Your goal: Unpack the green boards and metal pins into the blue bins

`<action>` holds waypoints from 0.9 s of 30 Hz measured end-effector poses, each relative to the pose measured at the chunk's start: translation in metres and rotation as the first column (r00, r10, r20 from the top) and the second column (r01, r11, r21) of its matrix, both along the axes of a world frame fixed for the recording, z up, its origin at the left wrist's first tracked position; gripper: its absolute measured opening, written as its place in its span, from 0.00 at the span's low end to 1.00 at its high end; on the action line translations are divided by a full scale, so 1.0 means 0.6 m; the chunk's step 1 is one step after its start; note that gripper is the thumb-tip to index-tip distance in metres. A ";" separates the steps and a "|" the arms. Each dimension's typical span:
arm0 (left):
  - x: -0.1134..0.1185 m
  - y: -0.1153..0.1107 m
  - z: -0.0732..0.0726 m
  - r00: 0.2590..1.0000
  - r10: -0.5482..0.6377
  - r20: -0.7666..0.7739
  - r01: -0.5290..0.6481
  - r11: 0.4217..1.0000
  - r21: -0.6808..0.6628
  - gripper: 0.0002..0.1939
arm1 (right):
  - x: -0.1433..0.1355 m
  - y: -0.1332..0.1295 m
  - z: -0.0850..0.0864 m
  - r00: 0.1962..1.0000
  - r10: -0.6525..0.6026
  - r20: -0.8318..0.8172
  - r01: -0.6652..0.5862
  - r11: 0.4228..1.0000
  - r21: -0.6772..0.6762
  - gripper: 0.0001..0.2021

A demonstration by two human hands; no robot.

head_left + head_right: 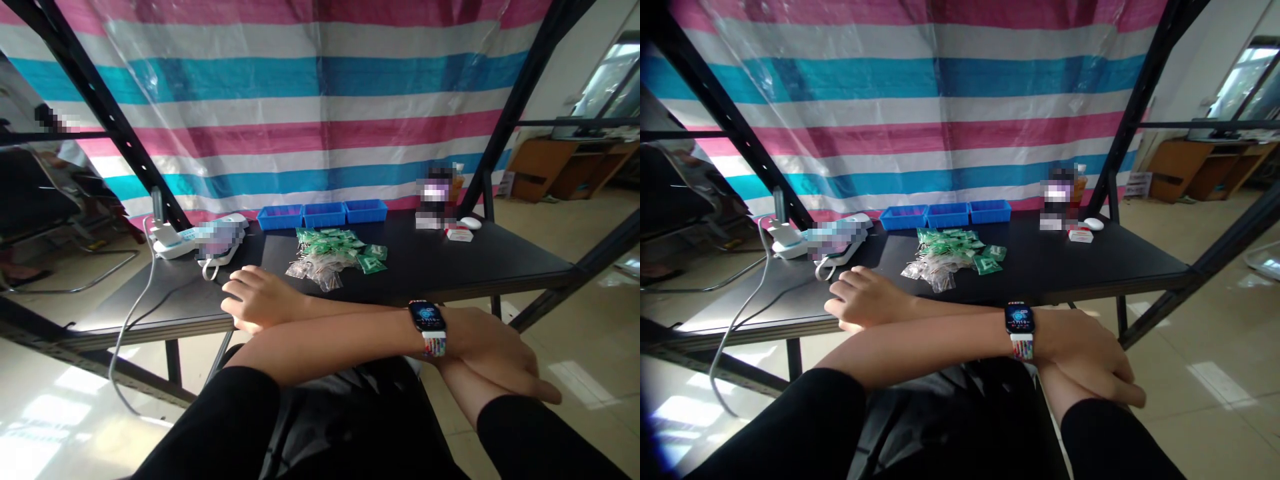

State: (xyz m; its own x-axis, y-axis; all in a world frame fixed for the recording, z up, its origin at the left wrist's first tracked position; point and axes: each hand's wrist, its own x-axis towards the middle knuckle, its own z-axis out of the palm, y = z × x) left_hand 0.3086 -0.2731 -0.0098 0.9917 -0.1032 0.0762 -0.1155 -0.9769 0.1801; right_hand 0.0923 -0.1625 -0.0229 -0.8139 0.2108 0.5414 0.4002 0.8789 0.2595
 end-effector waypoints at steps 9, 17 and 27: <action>-0.053 0.006 0.064 0.958 -0.273 0.089 0.274 0.962 -0.008 0.19 | 0.019 0.008 0.006 0.997 0.048 0.066 -0.051 0.998 0.040 0.06; -0.068 -0.019 0.075 0.983 -0.184 -0.024 0.182 0.981 -0.072 0.22 | 0.022 0.015 -0.001 0.997 0.071 0.003 -0.071 0.997 -0.019 0.07; -0.079 -0.031 0.061 0.988 -0.124 0.089 0.127 0.991 -0.032 0.19 | 0.017 0.027 -0.018 0.993 0.073 -0.098 -0.079 0.995 -0.058 0.06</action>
